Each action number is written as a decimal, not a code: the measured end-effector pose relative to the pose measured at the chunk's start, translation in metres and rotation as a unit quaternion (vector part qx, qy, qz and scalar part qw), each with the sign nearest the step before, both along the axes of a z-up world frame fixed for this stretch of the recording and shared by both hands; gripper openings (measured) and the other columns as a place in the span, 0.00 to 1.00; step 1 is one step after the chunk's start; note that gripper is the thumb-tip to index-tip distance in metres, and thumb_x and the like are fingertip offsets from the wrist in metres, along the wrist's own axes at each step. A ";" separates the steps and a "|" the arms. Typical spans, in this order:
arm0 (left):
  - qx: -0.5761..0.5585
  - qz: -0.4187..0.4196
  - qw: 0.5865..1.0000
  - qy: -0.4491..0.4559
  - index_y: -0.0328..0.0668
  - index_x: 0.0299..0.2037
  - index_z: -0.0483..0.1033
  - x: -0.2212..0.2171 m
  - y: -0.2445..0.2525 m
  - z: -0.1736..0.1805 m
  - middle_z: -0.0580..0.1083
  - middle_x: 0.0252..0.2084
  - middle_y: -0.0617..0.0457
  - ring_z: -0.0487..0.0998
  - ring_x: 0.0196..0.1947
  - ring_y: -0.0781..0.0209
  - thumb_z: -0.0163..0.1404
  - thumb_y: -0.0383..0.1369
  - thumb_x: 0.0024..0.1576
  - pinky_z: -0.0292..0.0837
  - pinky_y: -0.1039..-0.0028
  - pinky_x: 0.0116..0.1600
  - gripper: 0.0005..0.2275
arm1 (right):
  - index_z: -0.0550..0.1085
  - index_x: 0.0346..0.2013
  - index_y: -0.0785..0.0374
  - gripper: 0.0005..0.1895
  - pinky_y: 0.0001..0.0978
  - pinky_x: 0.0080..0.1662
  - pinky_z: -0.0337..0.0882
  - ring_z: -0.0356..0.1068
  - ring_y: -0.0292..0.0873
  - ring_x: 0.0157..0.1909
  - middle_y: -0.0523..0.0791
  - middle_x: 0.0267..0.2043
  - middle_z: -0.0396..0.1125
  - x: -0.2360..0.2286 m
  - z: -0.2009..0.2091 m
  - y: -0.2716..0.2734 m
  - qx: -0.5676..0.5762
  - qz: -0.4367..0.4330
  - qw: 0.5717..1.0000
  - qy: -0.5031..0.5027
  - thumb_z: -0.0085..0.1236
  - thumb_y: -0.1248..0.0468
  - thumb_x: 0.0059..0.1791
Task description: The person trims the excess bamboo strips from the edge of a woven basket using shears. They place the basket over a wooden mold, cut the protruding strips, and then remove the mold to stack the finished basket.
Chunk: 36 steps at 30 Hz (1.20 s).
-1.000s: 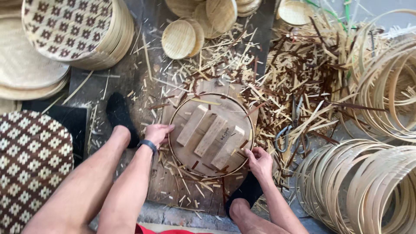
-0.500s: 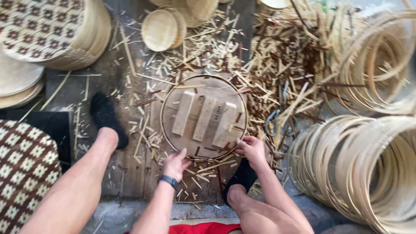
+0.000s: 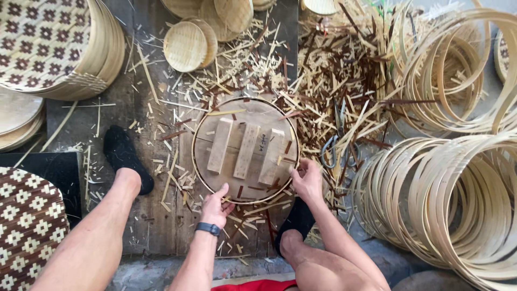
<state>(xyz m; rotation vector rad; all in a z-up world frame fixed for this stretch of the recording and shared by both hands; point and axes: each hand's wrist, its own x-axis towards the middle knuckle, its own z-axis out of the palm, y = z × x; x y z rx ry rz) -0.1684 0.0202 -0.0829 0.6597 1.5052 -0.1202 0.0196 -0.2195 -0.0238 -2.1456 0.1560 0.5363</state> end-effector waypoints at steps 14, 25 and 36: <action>0.552 -0.392 0.661 -0.323 0.36 0.59 0.68 0.088 0.023 0.269 0.78 0.46 0.47 0.83 0.38 0.62 0.57 0.37 0.57 0.84 0.74 0.40 0.22 | 0.62 0.62 0.71 0.32 0.50 0.54 0.75 0.72 0.49 0.55 0.54 0.53 0.68 0.042 0.134 0.090 0.591 -0.057 0.758 0.272 0.57 0.51 0.53; 0.646 -0.338 0.569 -0.381 0.46 0.50 0.77 0.114 0.009 0.219 0.81 0.50 0.43 0.85 0.46 0.55 0.37 0.51 0.72 0.84 0.70 0.46 0.20 | 0.65 0.61 0.67 0.31 0.57 0.62 0.64 0.69 0.49 0.58 0.50 0.55 0.69 -0.002 0.094 -0.001 0.564 -0.221 0.739 0.296 0.56 0.61 0.43; 0.722 -0.290 0.547 -0.307 0.43 0.65 0.74 0.151 0.087 0.230 0.80 0.52 0.43 0.84 0.45 0.59 0.46 0.49 0.74 0.83 0.69 0.48 0.20 | 0.68 0.62 0.62 0.28 0.52 0.56 0.70 0.69 0.52 0.55 0.51 0.59 0.69 -0.038 0.036 -0.081 0.456 -0.235 0.787 0.344 0.46 0.49 0.53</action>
